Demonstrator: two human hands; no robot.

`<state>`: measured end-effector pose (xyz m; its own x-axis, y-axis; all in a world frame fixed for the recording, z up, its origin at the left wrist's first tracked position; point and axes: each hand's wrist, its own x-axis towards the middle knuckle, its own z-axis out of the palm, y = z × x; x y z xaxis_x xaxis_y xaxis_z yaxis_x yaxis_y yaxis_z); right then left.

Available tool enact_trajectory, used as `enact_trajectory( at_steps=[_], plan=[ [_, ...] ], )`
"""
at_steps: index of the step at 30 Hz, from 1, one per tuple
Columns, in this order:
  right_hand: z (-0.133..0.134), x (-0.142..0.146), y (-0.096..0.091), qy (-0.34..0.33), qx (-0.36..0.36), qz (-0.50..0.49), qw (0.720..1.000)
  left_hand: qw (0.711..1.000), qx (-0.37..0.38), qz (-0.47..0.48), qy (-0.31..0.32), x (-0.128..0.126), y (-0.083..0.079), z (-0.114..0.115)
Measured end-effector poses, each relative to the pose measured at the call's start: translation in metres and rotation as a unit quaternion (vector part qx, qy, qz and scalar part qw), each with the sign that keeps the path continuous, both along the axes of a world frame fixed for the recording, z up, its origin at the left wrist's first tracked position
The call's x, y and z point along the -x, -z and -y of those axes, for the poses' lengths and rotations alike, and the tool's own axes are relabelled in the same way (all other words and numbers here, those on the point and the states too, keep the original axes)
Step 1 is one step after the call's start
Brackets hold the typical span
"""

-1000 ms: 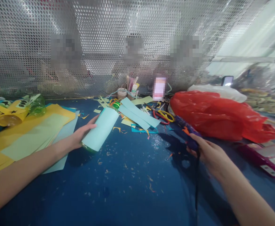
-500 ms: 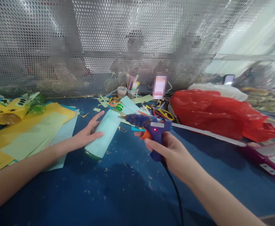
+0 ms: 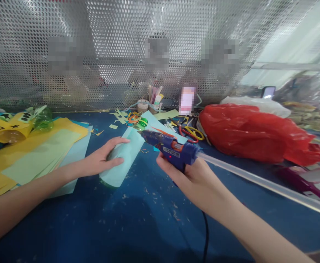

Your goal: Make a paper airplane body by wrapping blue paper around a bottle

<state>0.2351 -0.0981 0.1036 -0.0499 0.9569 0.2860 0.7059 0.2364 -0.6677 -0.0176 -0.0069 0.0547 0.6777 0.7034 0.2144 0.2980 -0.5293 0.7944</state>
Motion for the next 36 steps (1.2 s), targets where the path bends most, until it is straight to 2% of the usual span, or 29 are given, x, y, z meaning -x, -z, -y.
enact_trajectory(
  at_steps=[6,10,18,27,36],
  plan=[
    [0.003,-0.001,0.002,-0.033,-0.024,0.067,0.997,1.0,-0.006,0.005,0.003,-0.002,-0.002,0.004],
    [0.003,0.006,-0.004,-0.031,-0.042,0.101,0.993,1.0,-0.01,0.012,0.01,-0.003,-0.002,0.005],
    [-0.002,0.011,-0.018,-0.007,-0.037,0.14,0.989,1.0,-0.023,0.012,0.009,-0.003,-0.002,0.006],
    [-0.01,0.014,-0.023,-0.025,-0.059,0.162,0.985,0.998,-0.052,0.008,0.019,-0.004,0.001,0.006],
    [0.005,0.017,-0.023,-0.032,0.007,0.203,0.979,1.0,-0.028,0.005,-0.001,-0.004,0.005,0.006]
  ],
)
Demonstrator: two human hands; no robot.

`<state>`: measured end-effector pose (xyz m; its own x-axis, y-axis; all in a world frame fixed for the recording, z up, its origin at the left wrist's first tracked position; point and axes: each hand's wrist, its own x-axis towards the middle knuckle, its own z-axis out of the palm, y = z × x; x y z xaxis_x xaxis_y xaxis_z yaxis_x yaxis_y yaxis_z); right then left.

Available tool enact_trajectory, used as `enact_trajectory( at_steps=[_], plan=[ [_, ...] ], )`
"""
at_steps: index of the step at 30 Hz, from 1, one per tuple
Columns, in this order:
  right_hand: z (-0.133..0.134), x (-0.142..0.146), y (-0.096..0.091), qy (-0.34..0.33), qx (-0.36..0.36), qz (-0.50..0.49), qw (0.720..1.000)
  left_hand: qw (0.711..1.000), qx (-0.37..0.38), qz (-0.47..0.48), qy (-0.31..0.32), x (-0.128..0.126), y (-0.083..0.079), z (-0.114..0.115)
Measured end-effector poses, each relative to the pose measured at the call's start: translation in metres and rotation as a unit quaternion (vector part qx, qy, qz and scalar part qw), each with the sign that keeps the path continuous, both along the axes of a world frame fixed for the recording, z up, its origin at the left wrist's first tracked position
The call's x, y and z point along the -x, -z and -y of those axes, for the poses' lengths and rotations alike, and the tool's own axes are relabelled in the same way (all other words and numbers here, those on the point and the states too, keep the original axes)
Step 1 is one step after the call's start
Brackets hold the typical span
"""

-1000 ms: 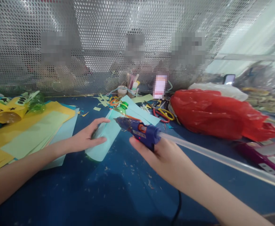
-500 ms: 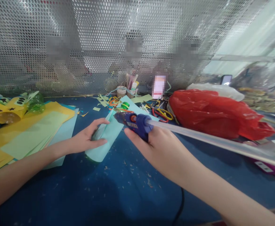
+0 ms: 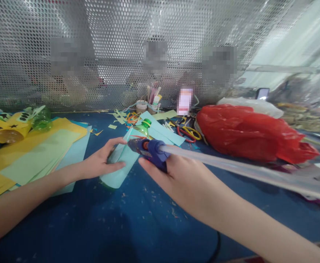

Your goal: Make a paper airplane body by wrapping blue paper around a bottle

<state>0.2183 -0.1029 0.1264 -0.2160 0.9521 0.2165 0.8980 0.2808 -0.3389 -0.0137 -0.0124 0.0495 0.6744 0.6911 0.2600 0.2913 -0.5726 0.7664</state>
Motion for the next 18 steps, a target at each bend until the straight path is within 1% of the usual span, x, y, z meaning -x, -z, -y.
enact_trajectory(
  at_steps=[3,5,7,10,12,18],
  plan=[
    [0.001,0.001,0.0,-0.012,0.009,0.007,1.0,1.0,0.008,0.008,0.0,0.0,0.002,0.0],
    [-0.002,0.001,-0.002,0.001,0.012,0.009,1.0,1.0,0.003,0.006,0.003,0.0,0.0,0.0],
    [-0.007,0.0,-0.005,0.012,-0.001,0.007,1.0,1.0,-0.007,-0.001,0.008,0.0,-0.002,0.001],
    [-0.013,-0.003,-0.009,-0.001,-0.034,-0.001,0.999,1.0,-0.025,-0.005,0.016,0.0,-0.006,0.002],
    [-0.012,-0.004,-0.01,-0.005,-0.035,-0.001,0.999,1.0,-0.027,-0.004,0.015,0.0,-0.007,0.002],
    [-0.001,0.002,-0.008,-0.001,0.056,0.018,0.998,1.0,0.002,-0.011,-0.008,-0.001,-0.003,0.003]
  ],
)
